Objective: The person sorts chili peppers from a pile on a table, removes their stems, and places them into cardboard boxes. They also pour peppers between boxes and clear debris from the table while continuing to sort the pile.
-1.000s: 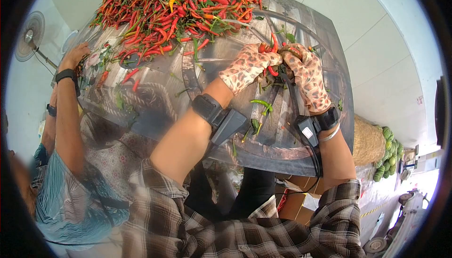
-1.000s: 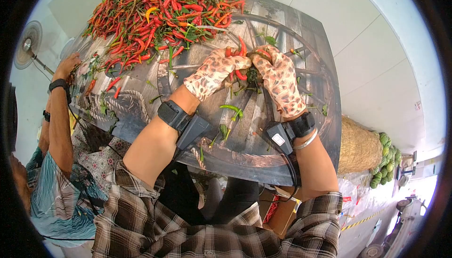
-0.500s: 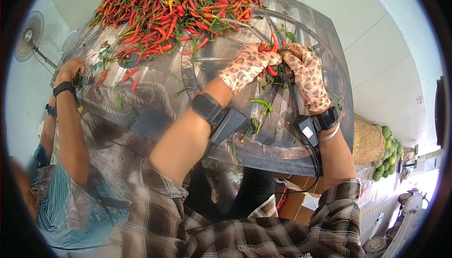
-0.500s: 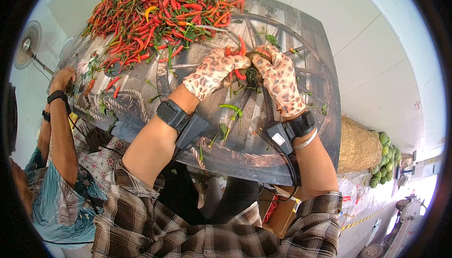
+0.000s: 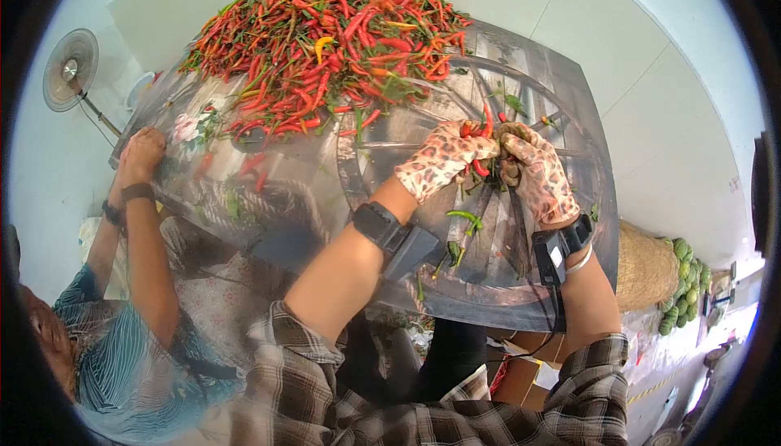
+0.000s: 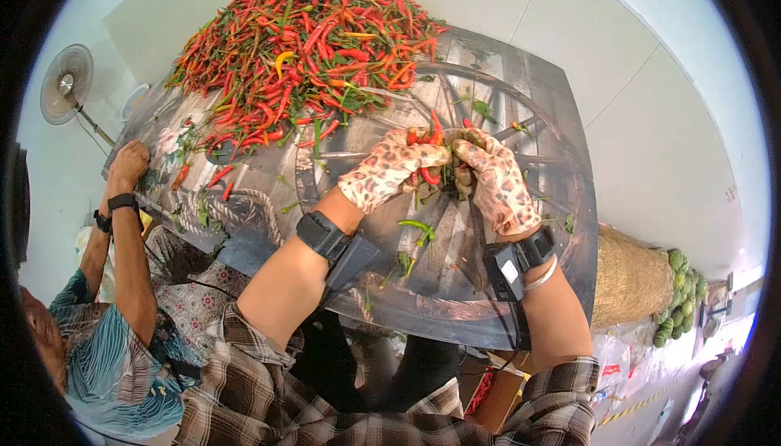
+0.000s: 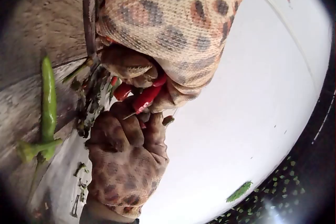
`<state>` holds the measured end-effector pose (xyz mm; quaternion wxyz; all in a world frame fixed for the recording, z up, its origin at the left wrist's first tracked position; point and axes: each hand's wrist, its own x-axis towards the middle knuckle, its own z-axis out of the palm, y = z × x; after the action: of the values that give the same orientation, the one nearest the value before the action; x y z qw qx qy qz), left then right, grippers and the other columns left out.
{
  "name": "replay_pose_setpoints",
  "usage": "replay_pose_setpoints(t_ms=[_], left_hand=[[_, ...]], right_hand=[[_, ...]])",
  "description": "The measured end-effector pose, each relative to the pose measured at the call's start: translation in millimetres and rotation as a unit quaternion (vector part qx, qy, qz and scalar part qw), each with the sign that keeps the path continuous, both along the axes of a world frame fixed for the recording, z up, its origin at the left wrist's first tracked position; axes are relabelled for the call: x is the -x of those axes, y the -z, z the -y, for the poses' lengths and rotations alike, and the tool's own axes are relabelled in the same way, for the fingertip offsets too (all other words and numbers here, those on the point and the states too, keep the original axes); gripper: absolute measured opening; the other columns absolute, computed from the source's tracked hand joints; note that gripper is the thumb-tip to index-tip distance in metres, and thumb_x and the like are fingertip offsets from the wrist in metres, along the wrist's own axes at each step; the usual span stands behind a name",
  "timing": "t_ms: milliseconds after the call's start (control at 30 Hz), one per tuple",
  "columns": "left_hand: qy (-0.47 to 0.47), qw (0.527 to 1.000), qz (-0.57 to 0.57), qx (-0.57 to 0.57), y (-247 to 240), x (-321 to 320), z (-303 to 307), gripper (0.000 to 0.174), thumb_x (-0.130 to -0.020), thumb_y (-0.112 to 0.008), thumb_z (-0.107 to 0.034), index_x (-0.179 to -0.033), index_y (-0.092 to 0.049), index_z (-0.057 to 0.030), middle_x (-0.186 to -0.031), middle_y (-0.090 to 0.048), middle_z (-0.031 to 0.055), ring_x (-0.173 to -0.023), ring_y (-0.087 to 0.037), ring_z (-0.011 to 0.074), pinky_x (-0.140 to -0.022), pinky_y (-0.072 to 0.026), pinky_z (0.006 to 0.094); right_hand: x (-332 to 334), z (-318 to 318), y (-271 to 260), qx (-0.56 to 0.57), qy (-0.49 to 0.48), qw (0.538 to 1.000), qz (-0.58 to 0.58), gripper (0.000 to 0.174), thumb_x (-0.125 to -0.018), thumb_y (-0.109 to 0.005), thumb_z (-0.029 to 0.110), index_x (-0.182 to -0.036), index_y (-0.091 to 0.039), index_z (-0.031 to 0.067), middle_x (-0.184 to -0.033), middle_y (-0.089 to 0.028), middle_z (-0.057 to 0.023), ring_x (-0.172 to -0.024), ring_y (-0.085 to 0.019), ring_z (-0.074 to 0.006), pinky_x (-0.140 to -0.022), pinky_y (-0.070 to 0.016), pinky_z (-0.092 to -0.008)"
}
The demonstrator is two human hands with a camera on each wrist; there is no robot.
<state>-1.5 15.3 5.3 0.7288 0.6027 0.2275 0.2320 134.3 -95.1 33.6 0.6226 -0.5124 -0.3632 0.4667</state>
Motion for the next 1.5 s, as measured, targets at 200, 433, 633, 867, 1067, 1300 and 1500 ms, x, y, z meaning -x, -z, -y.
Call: replay_pose_setpoints(t_ms=[200, 433, 633, 867, 1067, 1300, 1500], left_hand=[[0.050, 0.984, -0.028, -0.170, 6.0, 5.9, -7.1, 0.032, -0.074, -0.071, -0.017, -0.104, -0.064, -0.0089, -0.096, -0.061, -0.0022, -0.071, -0.054, 0.0050, -0.049, -0.0403, 0.0204], [0.050, 0.998, -0.020, -0.027, -10.6, 9.6, 5.4, 0.017, -0.081, -0.068, -0.024, -0.090, -0.066, -0.0095, -0.077, -0.062, -0.0035, -0.061, -0.051, 0.0011, -0.047, -0.0335, 0.0179], [-0.028, 0.978, 0.125, 0.166, -5.0, 3.7, 5.8, 0.018, -0.078, -0.073, -0.021, -0.087, -0.064, -0.0094, -0.071, -0.059, -0.0023, -0.054, -0.050, 0.0062, -0.043, -0.0351, 0.0214], [-0.115, 0.978, 0.125, 0.122, -2.3, 3.5, -3.4, 0.019, -0.079, -0.073, -0.023, -0.090, -0.063, -0.0106, -0.075, -0.056, -0.0026, -0.060, -0.050, 0.0072, -0.046, -0.0367, 0.0229], [-0.117, 0.968, 0.143, 0.168, -1.8, 3.6, 0.8, 0.027, -0.084, -0.066, -0.020, -0.107, -0.063, -0.0055, -0.082, -0.064, 0.0018, -0.059, -0.055, 0.0073, -0.049, -0.0413, 0.0207], [-0.142, 0.971, 0.094, 0.168, -11.9, 7.0, 6.9, 0.022, -0.083, -0.068, -0.024, -0.099, -0.065, -0.0087, -0.074, -0.063, -0.0009, -0.052, -0.051, 0.0066, -0.045, -0.0388, 0.0204], [-0.138, 0.962, 0.133, 0.196, 4.3, -1.9, -6.0, 0.021, -0.084, -0.066, -0.027, -0.099, -0.064, -0.0121, -0.078, -0.064, 0.0011, -0.051, -0.053, 0.0066, -0.044, -0.0418, 0.0193]], right_hand=[[-3.2, -0.3, 1.5, 0.008, -0.020, 0.995, -0.095, 0.022, -0.090, -0.056, 0.011, -0.109, -0.059, -0.0002, -0.072, -0.055, 0.0008, -0.052, -0.046, -0.0061, -0.047, -0.0373, -0.0196], [-12.4, 2.9, 2.6, 0.005, -0.079, 0.978, -0.191, 0.023, -0.090, -0.057, 0.014, -0.109, -0.059, -0.0002, -0.071, -0.053, 0.0013, -0.051, -0.044, -0.0064, -0.046, -0.0368, -0.0196], [-19.3, -3.8, 9.4, -0.037, -0.066, 0.981, -0.179, 0.024, -0.092, -0.055, 0.016, -0.110, -0.057, 0.0004, -0.072, -0.051, 0.0017, -0.051, -0.042, -0.0050, -0.046, -0.0355, -0.0195], [-9.0, 2.2, -14.8, -0.023, -0.055, 0.995, -0.082, 0.028, -0.094, -0.051, 0.015, -0.118, -0.057, 0.0022, -0.073, -0.049, 0.0047, -0.052, -0.040, -0.0045, -0.049, -0.0361, -0.0197], [-3.2, 13.4, -26.6, 0.054, -0.067, 0.973, 0.215, 0.025, -0.089, -0.057, 0.018, -0.107, -0.062, 0.0009, -0.081, -0.062, -0.0031, -0.066, -0.055, -0.0091, -0.059, -0.0442, -0.0232], [10.5, 52.7, -29.2, 0.119, -0.100, 0.848, 0.506, 0.028, -0.085, -0.060, 0.022, -0.102, -0.062, 0.0003, -0.087, -0.065, -0.0144, -0.083, -0.062, -0.0220, -0.075, -0.0479, -0.0332], [24.3, 127.0, -9.3, 0.038, -0.011, 0.869, 0.494, 0.016, -0.086, -0.059, 0.017, -0.098, -0.063, 0.0073, -0.093, -0.063, -0.0122, -0.083, -0.060, -0.0301, -0.071, -0.0468, -0.0364]])
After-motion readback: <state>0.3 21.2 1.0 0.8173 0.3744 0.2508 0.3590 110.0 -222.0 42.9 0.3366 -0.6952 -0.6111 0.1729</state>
